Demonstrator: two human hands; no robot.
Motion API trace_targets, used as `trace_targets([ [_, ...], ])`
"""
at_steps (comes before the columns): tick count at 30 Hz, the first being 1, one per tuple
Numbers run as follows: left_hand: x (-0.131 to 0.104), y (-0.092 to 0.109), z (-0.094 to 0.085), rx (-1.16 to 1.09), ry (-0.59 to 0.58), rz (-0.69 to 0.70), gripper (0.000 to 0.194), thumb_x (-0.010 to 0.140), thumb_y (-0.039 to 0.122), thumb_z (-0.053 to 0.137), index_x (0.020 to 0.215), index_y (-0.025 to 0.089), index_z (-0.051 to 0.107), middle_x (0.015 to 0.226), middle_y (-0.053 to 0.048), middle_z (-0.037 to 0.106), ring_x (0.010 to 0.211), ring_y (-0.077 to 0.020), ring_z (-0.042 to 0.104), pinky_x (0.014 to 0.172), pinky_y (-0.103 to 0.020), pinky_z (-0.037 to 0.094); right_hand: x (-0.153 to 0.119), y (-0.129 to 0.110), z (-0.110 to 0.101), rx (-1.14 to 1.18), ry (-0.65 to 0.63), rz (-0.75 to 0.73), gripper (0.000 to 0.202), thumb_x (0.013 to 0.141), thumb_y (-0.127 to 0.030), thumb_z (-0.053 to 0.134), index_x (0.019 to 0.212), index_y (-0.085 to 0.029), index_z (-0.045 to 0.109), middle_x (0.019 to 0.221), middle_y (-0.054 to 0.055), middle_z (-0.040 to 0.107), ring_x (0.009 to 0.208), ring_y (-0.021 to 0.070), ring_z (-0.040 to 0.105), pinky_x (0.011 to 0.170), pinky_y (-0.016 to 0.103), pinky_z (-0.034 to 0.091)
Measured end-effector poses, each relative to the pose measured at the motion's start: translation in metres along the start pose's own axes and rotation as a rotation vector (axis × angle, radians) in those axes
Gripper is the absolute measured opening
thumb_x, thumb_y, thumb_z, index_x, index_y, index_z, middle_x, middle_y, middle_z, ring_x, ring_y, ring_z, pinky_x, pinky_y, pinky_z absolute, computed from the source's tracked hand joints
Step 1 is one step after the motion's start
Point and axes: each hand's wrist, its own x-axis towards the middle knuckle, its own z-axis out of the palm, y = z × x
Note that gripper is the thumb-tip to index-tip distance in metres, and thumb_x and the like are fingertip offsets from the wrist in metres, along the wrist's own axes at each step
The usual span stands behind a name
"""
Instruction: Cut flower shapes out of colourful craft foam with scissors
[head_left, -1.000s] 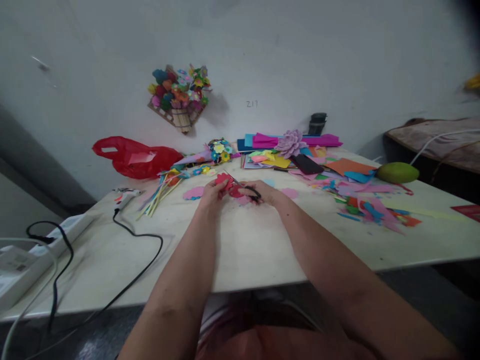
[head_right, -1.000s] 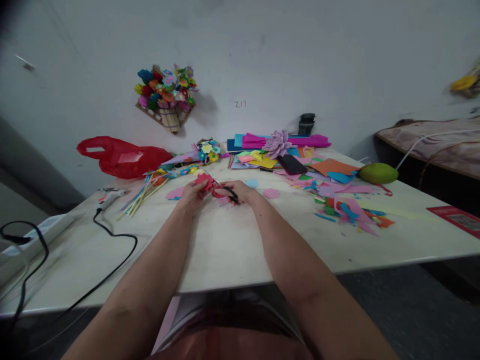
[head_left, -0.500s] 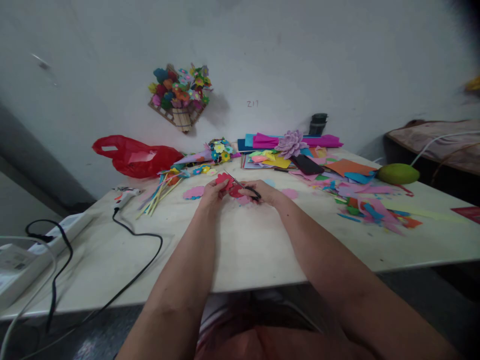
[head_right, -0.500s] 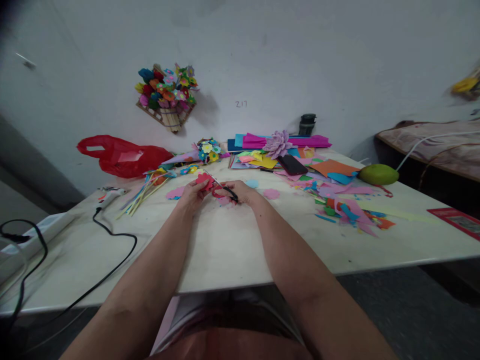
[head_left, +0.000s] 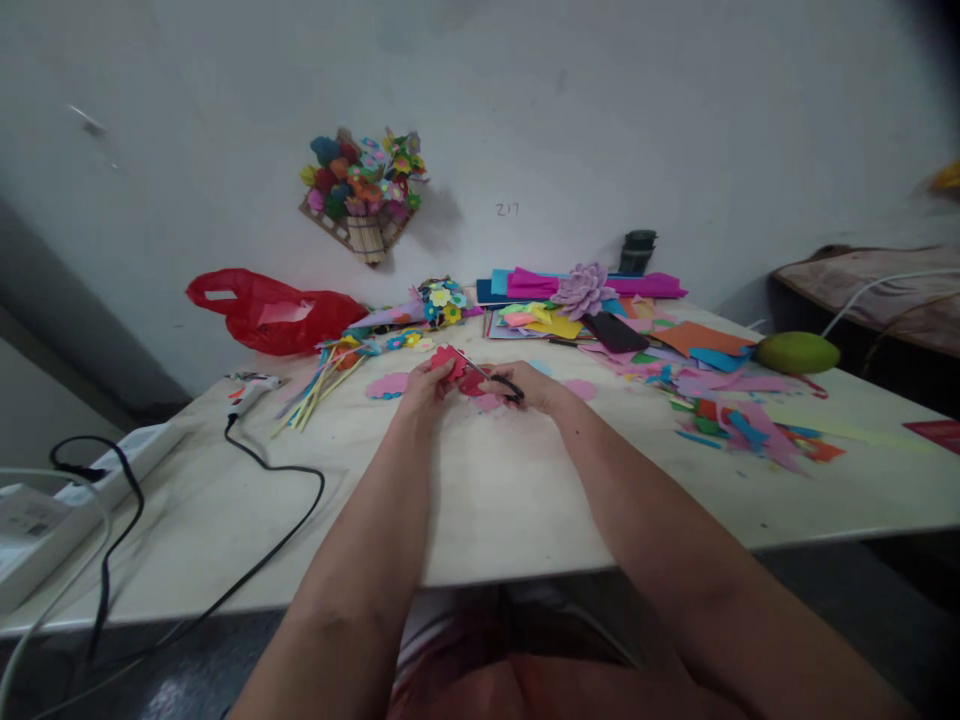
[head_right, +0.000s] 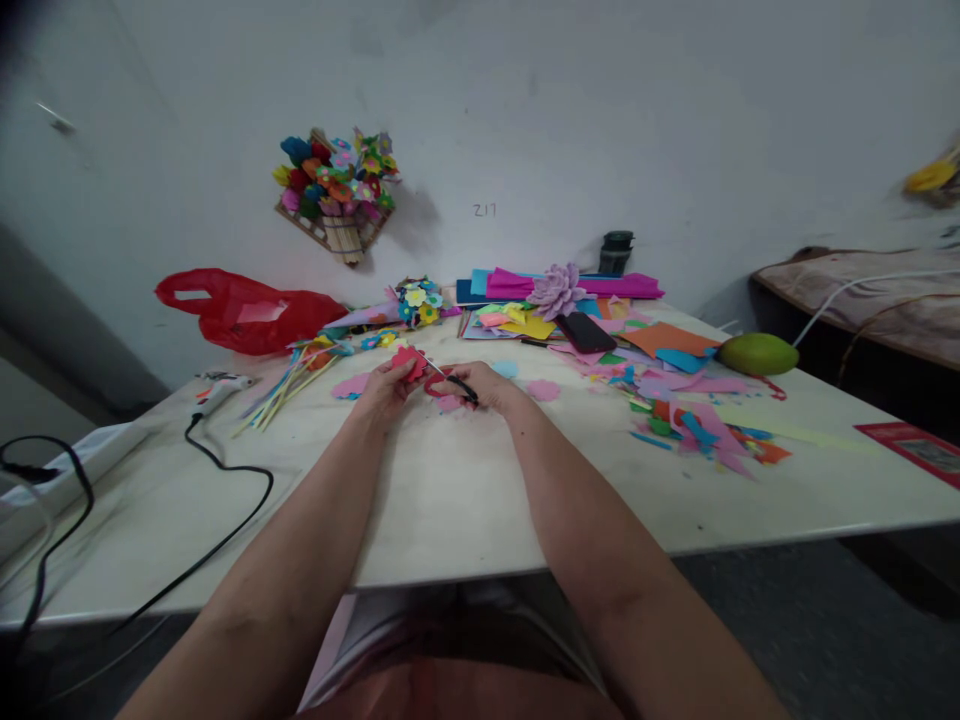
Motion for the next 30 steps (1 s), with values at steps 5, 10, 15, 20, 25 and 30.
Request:
trace_targets([
  [5,0.0012,-0.0007,-0.0021,-0.015,-0.011,0.002,0.016,0.071,0.015,0.077,0.084,0.010,0.069,0.076,-0.007,0.072,0.072,-0.0170,0.069,0.077,-0.030,0.057,-0.0013,-0.0023,0.0012,0.013,0.005,0.012,0.027,0.071,-0.031,0.076,0.065,-0.014,0.056,0.040,-0.007,0.047,0.030,0.0041,0.037,0.032,0.018,0.021],
  [10,0.0032,-0.0026,-0.0048,0.021,-0.004,-0.027,0.017,0.073,0.020,0.079,0.084,0.013,0.068,0.075,-0.007,0.072,0.069,-0.0180,0.070,0.072,-0.030,0.057,-0.0057,-0.0070,0.0011,0.023,-0.014,0.037,0.028,0.075,-0.031,0.074,0.064,-0.015,0.054,0.040,-0.007,0.047,0.031,0.0039,0.038,0.032,0.016,0.022],
  [15,0.0029,-0.0032,-0.0054,0.042,-0.021,-0.051,0.018,0.072,0.021,0.080,0.082,0.012,0.068,0.079,-0.011,0.073,0.068,-0.0198,0.070,0.067,-0.031,0.057,-0.0044,-0.0035,-0.0016,0.050,-0.041,0.019,0.024,0.085,-0.030,0.066,0.070,-0.015,0.056,0.046,-0.005,0.052,0.032,0.0042,0.041,0.030,0.016,0.021],
  [20,0.0020,-0.0030,-0.0032,0.022,0.018,-0.024,0.015,0.069,0.015,0.080,0.078,0.012,0.069,0.077,-0.010,0.073,0.067,-0.0186,0.068,0.073,-0.035,0.057,-0.0018,0.0003,-0.0023,0.042,-0.052,-0.015,0.024,0.090,-0.031,0.061,0.073,-0.014,0.056,0.047,-0.004,0.052,0.033,0.0046,0.043,0.030,0.016,0.022],
  [25,0.0017,-0.0029,-0.0026,0.055,0.040,-0.034,0.015,0.068,0.015,0.079,0.079,0.014,0.069,0.073,-0.008,0.071,0.061,-0.0169,0.065,0.069,-0.034,0.057,-0.0028,-0.0014,-0.0002,0.028,-0.036,-0.023,0.022,0.092,-0.029,0.059,0.076,-0.014,0.056,0.050,-0.005,0.053,0.034,0.0043,0.045,0.031,0.015,0.023],
  [30,0.0022,-0.0028,-0.0028,0.071,0.056,-0.046,0.019,0.066,0.018,0.079,0.081,0.013,0.068,0.072,-0.006,0.070,0.065,-0.0172,0.066,0.067,-0.032,0.056,-0.0055,-0.0049,0.0003,0.016,-0.039,-0.014,0.021,0.092,-0.025,0.058,0.074,-0.014,0.056,0.049,-0.005,0.053,0.034,0.0045,0.044,0.030,0.015,0.024],
])
